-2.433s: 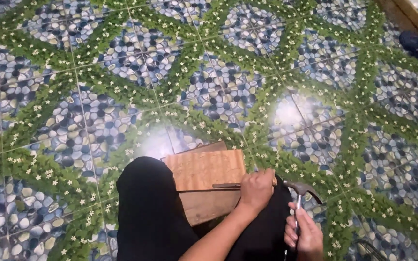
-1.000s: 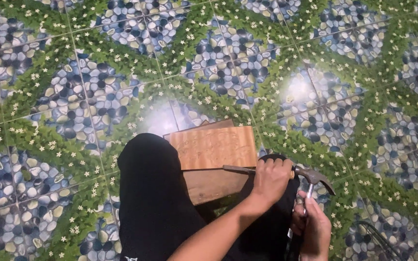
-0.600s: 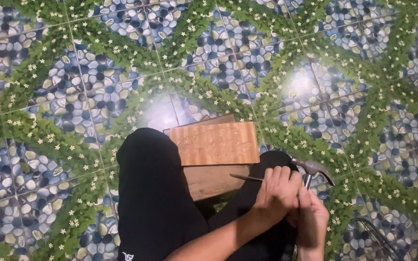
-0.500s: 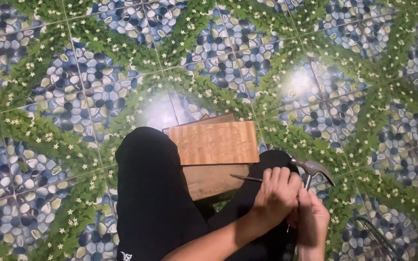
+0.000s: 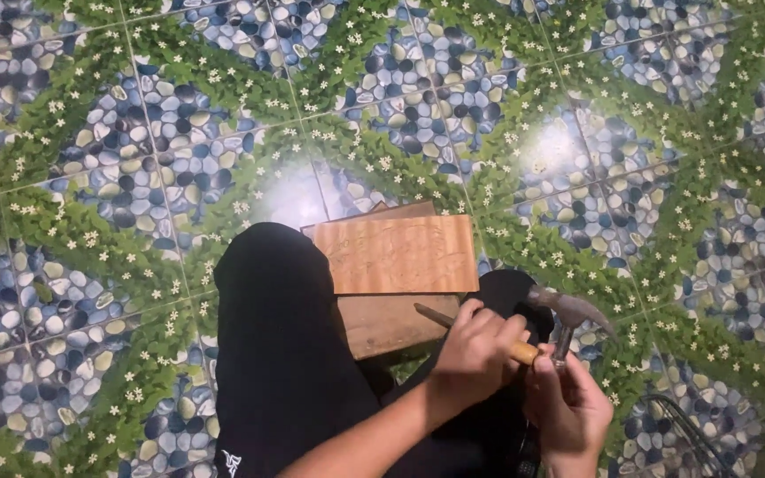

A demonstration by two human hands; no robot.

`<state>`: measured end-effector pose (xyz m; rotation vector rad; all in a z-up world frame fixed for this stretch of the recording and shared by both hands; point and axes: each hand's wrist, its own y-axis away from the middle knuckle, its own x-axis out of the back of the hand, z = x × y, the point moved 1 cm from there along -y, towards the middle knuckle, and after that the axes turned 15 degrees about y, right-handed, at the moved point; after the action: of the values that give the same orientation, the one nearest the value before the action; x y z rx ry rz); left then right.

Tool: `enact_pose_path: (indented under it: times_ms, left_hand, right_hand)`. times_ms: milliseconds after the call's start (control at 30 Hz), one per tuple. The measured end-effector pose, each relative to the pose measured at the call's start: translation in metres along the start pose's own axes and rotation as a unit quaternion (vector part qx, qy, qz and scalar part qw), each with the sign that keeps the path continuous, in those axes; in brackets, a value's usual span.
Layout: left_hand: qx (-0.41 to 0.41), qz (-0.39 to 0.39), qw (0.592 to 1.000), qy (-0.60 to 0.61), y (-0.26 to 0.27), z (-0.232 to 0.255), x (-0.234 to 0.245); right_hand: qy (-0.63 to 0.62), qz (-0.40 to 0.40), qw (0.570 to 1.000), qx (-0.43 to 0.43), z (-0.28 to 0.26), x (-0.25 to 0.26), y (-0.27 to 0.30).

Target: Using a hammer and chisel to carve or mark a wooden board while sitting on the floor.

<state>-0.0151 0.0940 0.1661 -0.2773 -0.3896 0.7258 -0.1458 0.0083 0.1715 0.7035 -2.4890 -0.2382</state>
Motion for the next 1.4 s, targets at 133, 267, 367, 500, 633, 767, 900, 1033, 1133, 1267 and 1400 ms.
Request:
enact_pose_path:
  times_ms: [133,267,367,500,633,767,900,1033,1133,1267,1400]
  left_hand:
    - [-0.037,0.047,0.998,-0.019,0.004,-0.01,-0.004]
    - [-0.047,0.044,0.998,-0.013,0.01,-0.022,-0.009]
    - [-0.065,0.074,0.994,-0.04,0.008,-0.022,-0.007]
    - [-0.095,0.121,0.984,-0.086,0.005,-0.025,-0.011]
    - [-0.083,0.092,0.99,-0.065,0.006,-0.027,-0.01]
    - [-0.09,0.108,0.989,-0.04,0.004,-0.023,-0.005]
    - [-0.098,0.126,0.987,-0.006,0.005,-0.027,-0.008]
    - [-0.096,0.113,0.988,0.045,-0.003,-0.016,0.004]
    - [-0.114,0.17,0.979,0.024,-0.012,-0.002,0.014]
    - [-0.121,0.156,0.98,0.021,-0.01,-0.004,0.013]
    - [-0.137,0.163,0.977,0.021,-0.013,-0.004,0.016]
  right_hand:
    - [0.058,0.026,0.998,0.024,-0.005,-0.007,0.011]
    - [0.102,0.065,0.992,0.04,-0.017,-0.014,0.022]
    - [0.083,0.056,0.994,0.04,-0.016,-0.016,0.026]
    - [0.101,0.076,0.992,0.009,-0.01,-0.016,0.024]
    - [0.046,0.094,0.995,-0.006,-0.01,-0.022,0.024]
    - [0.088,0.091,0.992,0.001,-0.029,-0.022,0.033]
    - [0.082,0.076,0.994,0.011,-0.062,-0.027,0.043]
    - [0.06,0.111,0.992,0.023,-0.032,-0.019,0.039]
    - [0.055,0.098,0.993,-0.023,-0.05,-0.018,0.041]
    - [-0.016,0.081,0.996,-0.013,-0.056,-0.012,0.038]
    - [-0.039,0.041,0.998,0.032,-0.064,-0.01,0.041]
